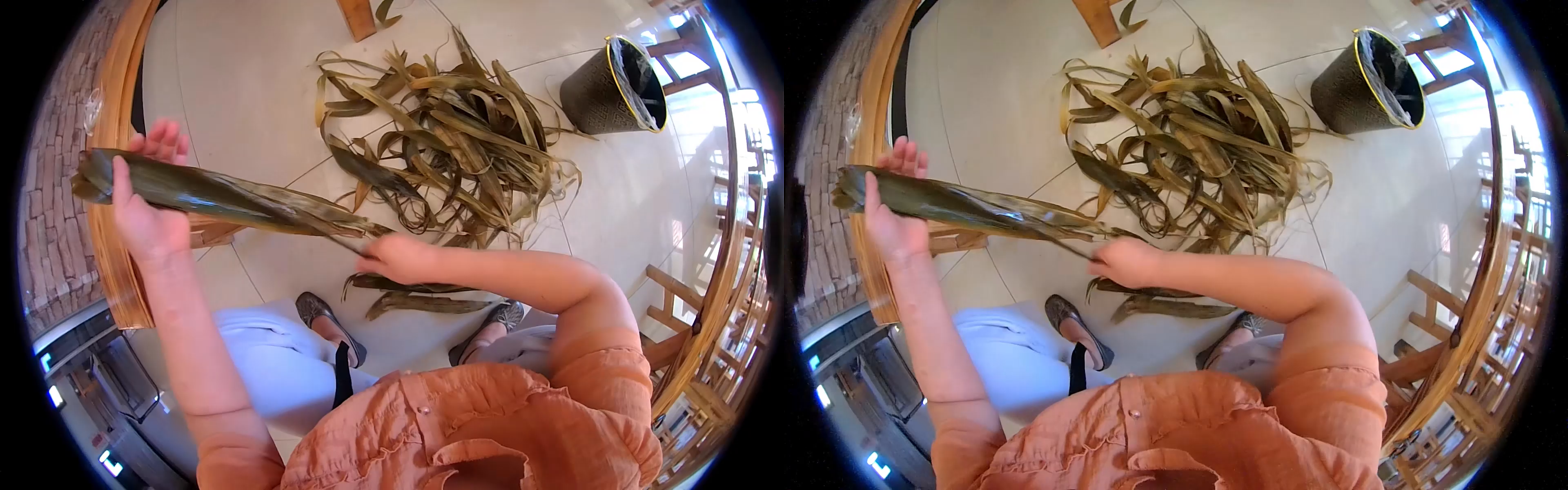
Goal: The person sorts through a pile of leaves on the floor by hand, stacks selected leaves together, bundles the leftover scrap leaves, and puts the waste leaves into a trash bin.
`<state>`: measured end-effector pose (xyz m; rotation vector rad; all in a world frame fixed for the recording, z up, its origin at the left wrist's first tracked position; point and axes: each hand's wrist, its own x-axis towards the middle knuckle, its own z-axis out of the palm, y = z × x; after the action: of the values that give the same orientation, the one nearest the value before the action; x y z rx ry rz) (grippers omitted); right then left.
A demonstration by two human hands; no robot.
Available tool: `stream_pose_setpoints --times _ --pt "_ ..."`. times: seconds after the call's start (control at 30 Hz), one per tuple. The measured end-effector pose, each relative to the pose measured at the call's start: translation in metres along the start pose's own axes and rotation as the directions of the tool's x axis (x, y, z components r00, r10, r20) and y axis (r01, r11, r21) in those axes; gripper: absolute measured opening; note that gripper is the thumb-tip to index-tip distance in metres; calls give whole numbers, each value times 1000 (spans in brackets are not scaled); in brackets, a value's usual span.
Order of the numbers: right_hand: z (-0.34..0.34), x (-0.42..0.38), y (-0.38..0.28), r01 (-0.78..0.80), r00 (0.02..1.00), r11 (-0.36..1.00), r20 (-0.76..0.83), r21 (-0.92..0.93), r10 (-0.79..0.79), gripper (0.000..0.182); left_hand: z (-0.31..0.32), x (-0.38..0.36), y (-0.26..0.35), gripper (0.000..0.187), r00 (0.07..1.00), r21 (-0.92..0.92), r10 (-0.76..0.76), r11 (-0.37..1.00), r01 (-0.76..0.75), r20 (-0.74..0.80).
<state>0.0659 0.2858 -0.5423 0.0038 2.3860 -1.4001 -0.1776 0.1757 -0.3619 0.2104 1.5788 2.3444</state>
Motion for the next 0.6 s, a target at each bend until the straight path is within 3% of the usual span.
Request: stream_pose_setpoints --times 0.03,0.1,0.13,0.2,0.23,0.27,0.33,0.47,0.57,0.6 --pt "18 -6 20 77 997 965 38 -251 -70 23 -10 3 6 34 1000 -6 12 1000 -12 -11" --pt "31 -21 53 219 972 881 170 -419 -161 16 -34 4 15 31 976 -53 -61 996 74 211" --pt "23 -18 54 147 970 891 237 -430 -45 15 -42 3 18 30 944 -71 -91 990 120 316" --pt "-8 -2 60 10 912 880 364 -476 187 15 -40 -3 18 26 974 60 -73 996 62 213" --pt "-23 7 57 -58 962 860 203 -507 185 22 -35 -7 16 25 985 126 -59 991 38 163" --pt "-36 16 59 -147 988 893 -28 -425 149 29 -30 -11 12 26 989 157 -38 987 16 141" --pt "-48 41 69 -239 941 891 -320 -387 113 31 -29 -15 7 26 981 201 -65 979 28 180" --pt "-33 86 88 -504 831 790 -445 -350 333 34 -11 -25 -3 26 976 263 -69 965 12 207" --pt "-20 105 117 -598 777 776 -381 -199 501 34 -12 -23 -9 23 972 273 -120 960 62 200" --pt "-24 103 115 -568 791 806 -377 -163 481 30 -14 -21 -12 22 973 277 -138 957 84 183"
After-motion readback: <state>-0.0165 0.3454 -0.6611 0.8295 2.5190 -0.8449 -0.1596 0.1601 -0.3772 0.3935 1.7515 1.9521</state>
